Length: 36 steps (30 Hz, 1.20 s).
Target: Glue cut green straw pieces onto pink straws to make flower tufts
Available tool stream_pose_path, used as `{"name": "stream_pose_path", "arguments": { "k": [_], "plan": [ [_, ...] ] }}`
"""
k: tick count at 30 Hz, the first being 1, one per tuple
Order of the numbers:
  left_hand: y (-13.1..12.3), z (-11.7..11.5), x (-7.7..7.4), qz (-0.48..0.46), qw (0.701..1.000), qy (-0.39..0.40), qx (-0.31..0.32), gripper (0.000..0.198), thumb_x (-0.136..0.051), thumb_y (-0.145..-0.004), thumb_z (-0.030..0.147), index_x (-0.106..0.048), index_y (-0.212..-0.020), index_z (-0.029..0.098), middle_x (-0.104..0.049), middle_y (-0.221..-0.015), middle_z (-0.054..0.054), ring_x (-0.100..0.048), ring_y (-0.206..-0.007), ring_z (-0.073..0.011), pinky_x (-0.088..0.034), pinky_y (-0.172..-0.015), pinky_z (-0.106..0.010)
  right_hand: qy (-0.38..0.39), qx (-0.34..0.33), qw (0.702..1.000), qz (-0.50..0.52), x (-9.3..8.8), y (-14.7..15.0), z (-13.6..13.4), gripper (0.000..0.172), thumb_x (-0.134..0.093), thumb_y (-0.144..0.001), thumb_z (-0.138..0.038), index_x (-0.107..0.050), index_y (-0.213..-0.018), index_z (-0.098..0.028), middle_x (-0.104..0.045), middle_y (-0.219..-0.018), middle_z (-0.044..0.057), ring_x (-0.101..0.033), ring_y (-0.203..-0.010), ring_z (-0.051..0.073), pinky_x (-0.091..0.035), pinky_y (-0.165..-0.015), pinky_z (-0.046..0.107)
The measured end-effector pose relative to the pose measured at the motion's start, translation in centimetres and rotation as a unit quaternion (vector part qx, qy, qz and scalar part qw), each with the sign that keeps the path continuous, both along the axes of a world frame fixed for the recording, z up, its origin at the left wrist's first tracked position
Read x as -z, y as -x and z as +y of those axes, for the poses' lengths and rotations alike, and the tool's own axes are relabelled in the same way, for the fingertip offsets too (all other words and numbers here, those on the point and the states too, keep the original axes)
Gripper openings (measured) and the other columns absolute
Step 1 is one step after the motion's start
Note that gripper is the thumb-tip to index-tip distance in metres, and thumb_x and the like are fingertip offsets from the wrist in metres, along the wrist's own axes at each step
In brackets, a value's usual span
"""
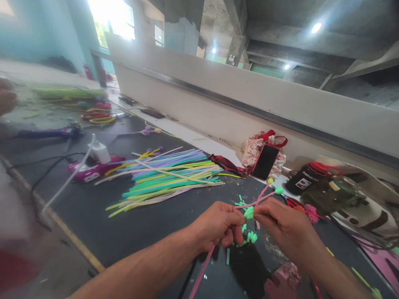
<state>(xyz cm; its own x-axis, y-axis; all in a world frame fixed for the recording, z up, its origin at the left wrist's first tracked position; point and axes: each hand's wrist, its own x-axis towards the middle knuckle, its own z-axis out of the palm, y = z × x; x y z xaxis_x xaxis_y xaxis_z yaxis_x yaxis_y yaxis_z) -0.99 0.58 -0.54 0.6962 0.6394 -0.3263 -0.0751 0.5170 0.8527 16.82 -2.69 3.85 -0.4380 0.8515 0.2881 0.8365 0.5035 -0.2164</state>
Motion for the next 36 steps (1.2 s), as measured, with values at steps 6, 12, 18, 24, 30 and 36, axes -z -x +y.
{"name": "stream_pose_path", "arguments": {
  "k": [6,12,18,24,30,36],
  "plan": [
    [0.04,0.11,0.05,0.008,1.0,0.009,0.007,0.009,-0.051,-0.066,0.023,-0.053,-0.064,0.015,-0.054,-0.04,0.003,-0.031,-0.022,-0.0048,-0.011,-0.025,-0.018,0.027,0.005,0.999,0.033,-0.71,0.26,-0.39,0.014,-0.047,-0.084,-0.022,-0.058,-0.076,-0.023,-0.059,-0.068,-0.001,-0.056,-0.059,0.012,-0.042,-0.053,0.022],
    [-0.02,0.1,0.13,0.009,1.0,0.009,0.014,0.011,-0.052,-0.064,0.025,-0.054,-0.065,0.014,-0.054,-0.04,0.003,-0.032,-0.023,-0.0049,-0.012,-0.026,-0.018,0.02,-0.032,0.999,0.02,-0.48,0.19,-0.12,0.015,-0.046,-0.086,-0.023,-0.057,-0.076,-0.023,-0.059,-0.069,-0.001,-0.057,-0.061,0.012,-0.042,-0.055,0.022],
    [-0.06,0.01,0.05,0.004,1.0,0.014,0.02,0.01,-0.051,-0.064,0.024,-0.054,-0.065,0.014,-0.054,-0.04,0.003,-0.032,-0.023,-0.0046,-0.012,-0.026,-0.017,-0.019,-0.043,0.999,-0.028,-0.06,0.27,0.08,0.015,-0.045,-0.087,-0.023,-0.056,-0.077,-0.022,-0.058,-0.07,-0.002,-0.058,-0.059,0.01,-0.04,-0.054,0.021],
    [0.03,0.0,-0.11,-0.001,1.0,0.017,0.026,0.01,-0.052,-0.065,0.025,-0.053,-0.065,0.015,-0.054,-0.039,0.003,-0.029,-0.022,-0.004,-0.011,-0.027,-0.017,-0.027,-0.044,0.997,-0.059,-0.22,0.07,0.21,0.017,-0.043,-0.087,-0.024,-0.056,-0.076,-0.021,-0.057,-0.068,-0.001,-0.056,-0.058,0.01,-0.04,-0.052,0.02],
    [-0.06,-0.22,0.0,-0.003,1.0,-0.01,0.028,0.013,-0.053,-0.068,0.029,-0.05,-0.067,0.016,-0.053,-0.04,0.005,-0.027,-0.022,-0.0028,-0.012,-0.028,-0.016,-0.02,-0.048,0.995,-0.082,-0.65,0.09,-0.03,0.016,-0.043,-0.087,-0.023,-0.057,-0.079,-0.021,-0.057,-0.069,-0.001,-0.056,-0.059,0.011,-0.038,-0.052,0.022],
    [-0.11,-0.38,0.14,-0.003,0.999,-0.03,0.012,0.01,-0.051,-0.07,0.027,-0.048,-0.069,0.018,-0.052,-0.039,0.006,-0.026,-0.022,-0.0034,-0.012,-0.027,-0.017,0.024,-0.037,0.995,-0.087,-0.84,0.2,-0.07,0.017,-0.041,-0.088,-0.023,-0.054,-0.076,-0.021,-0.055,-0.07,-0.001,-0.054,-0.06,0.012,-0.037,-0.054,0.024]
  ]
}}
